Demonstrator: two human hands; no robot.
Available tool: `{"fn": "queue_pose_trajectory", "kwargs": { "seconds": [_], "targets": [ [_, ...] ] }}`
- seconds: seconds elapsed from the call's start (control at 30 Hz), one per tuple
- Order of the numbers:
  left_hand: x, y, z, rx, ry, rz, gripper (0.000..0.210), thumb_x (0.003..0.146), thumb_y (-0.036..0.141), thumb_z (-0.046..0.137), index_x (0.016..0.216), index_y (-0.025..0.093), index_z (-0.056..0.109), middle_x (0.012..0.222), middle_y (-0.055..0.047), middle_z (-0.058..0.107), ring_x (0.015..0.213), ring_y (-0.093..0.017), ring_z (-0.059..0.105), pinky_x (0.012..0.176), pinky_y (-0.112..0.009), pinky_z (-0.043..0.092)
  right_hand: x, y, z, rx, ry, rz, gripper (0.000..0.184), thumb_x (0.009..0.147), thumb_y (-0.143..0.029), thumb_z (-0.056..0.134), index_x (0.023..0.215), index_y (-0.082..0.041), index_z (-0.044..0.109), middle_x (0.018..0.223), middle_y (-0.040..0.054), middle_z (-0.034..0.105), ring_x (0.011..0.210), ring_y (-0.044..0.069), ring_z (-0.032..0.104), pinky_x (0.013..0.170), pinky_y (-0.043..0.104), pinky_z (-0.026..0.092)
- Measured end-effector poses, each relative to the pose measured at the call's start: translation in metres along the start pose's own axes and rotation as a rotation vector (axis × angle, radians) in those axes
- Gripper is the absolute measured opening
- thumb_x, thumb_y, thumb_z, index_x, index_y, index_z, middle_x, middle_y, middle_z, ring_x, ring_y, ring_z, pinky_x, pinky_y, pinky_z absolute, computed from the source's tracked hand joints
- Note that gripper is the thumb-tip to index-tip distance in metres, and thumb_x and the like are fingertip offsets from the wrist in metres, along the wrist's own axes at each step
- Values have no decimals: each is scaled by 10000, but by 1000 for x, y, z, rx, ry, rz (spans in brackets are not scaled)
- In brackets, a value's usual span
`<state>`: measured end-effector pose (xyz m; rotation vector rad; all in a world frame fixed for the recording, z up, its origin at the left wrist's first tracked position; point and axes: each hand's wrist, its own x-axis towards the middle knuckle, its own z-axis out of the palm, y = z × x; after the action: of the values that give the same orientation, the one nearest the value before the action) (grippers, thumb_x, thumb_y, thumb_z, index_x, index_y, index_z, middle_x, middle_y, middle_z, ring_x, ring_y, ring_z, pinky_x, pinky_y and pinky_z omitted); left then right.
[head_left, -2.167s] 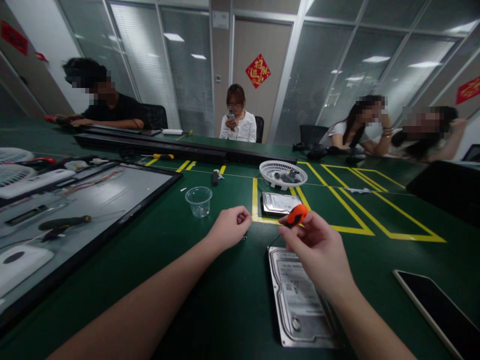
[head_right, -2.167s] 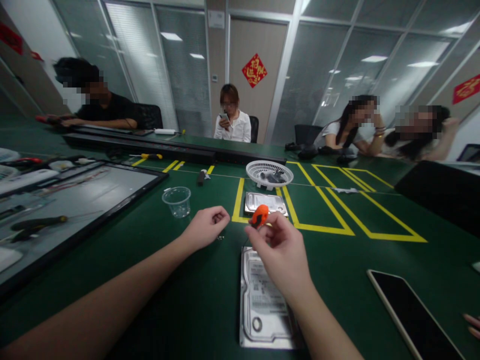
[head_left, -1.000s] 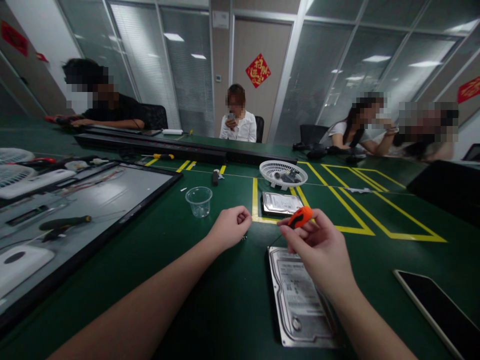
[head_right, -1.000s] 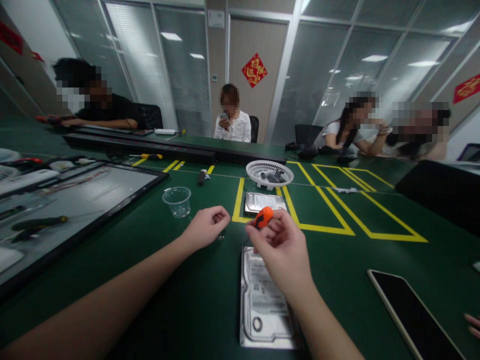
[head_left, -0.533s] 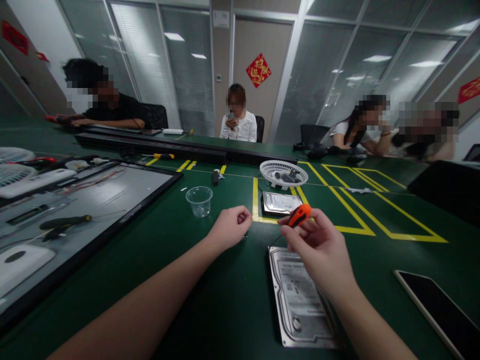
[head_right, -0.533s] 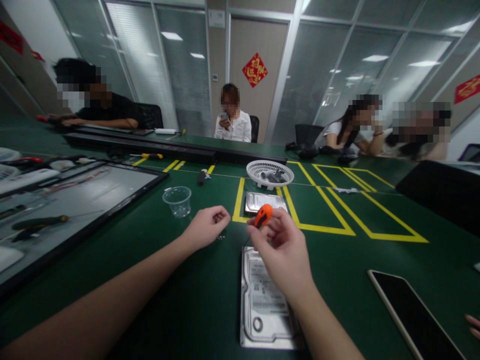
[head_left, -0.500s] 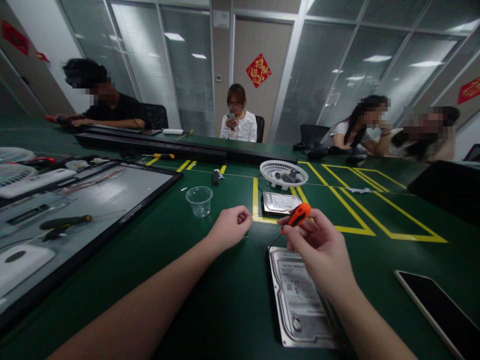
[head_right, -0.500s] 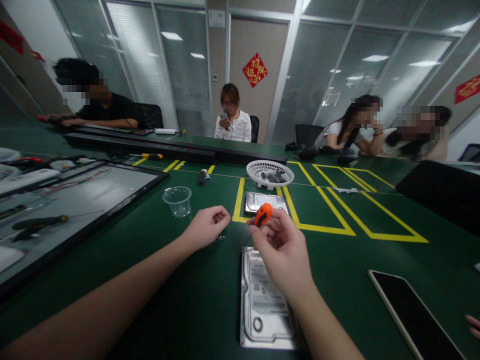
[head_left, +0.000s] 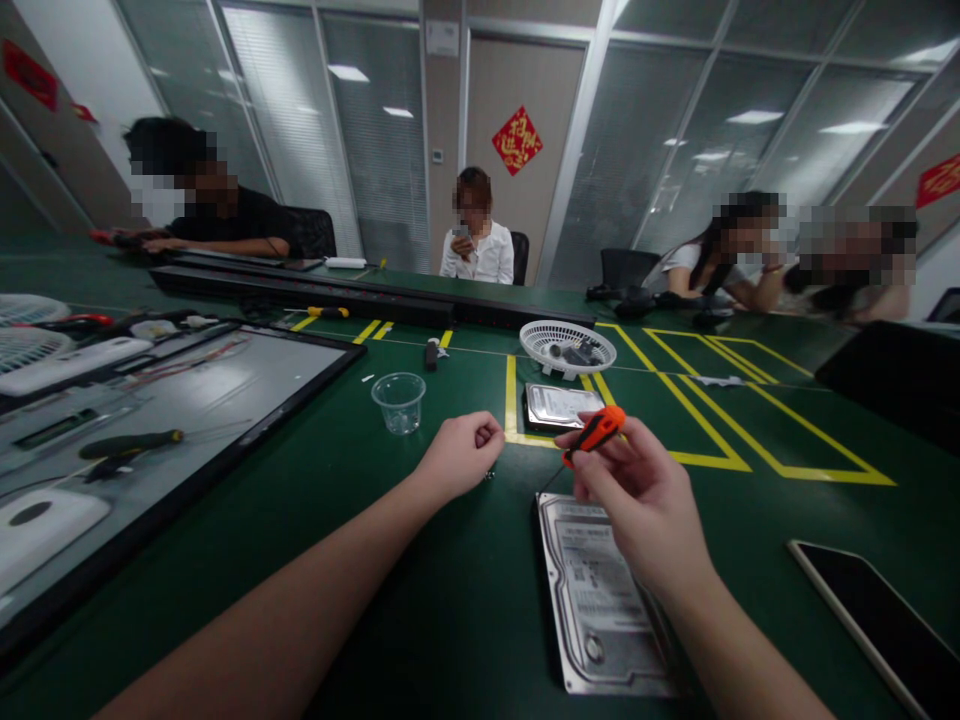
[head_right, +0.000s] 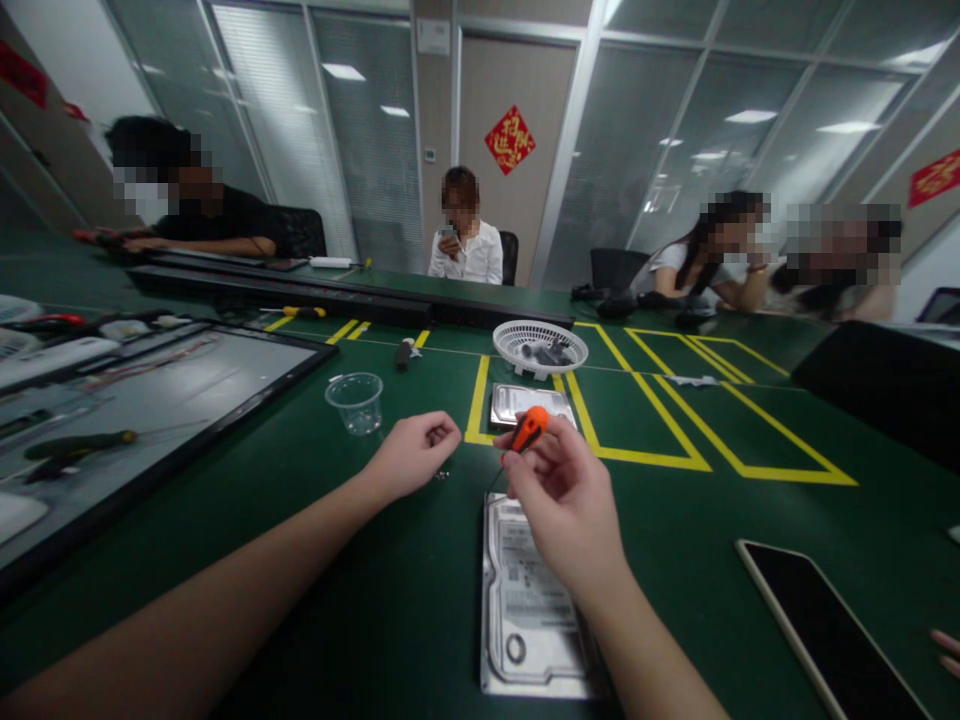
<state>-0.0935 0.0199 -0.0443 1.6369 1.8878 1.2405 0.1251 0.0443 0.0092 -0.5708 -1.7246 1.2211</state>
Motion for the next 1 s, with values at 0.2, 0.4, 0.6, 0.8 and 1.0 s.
{"fn": "queue_pose_trajectory", "kwargs": {
  "seconds": [0.2,0.4,0.6,0.8,1.0],
  "targets": [
    [-1,1,0,-12,5,10,179,887,306,578,841,184,701,760,-18,685,692,-163,614,622,-274,430,0,3,0,-32,25,43,186,879,-253,757,1032,-214,659,669,-26,592,552,127,536,520,268,445],
    [-1,1,0,-1,6,7,176,885,301,582,839,182,704,759,-24,688,686,-165,612,617,-278,428,0,0,0,3,7,12,191,936,-280,688,1115,-219,659,986,58,710,610,128,593,561,288,488],
    [0,0,0,-3,4,11,179,887,303,581,837,180,700,753,-20,686,681,-161,611,615,-272,423,0,4,0,-41,27,48,213,875,-260,770,1053,-208,665,681,-16,621,559,133,551,519,268,439],
    [0,-1,1,-4,13,12,174,884,295,580,835,180,701,747,-20,688,685,-162,611,620,-270,420,1,-1,2,20,17,19,231,906,-287,722,1117,-225,649,922,49,704,610,141,608,554,294,509],
    [0,0,1,3,10,11,167,883,291,582,830,184,698,741,-14,682,677,-159,608,614,-271,419,1,3,0,-36,28,32,202,883,-265,754,1054,-223,655,727,-3,644,561,137,557,514,277,458]
  ]
}}
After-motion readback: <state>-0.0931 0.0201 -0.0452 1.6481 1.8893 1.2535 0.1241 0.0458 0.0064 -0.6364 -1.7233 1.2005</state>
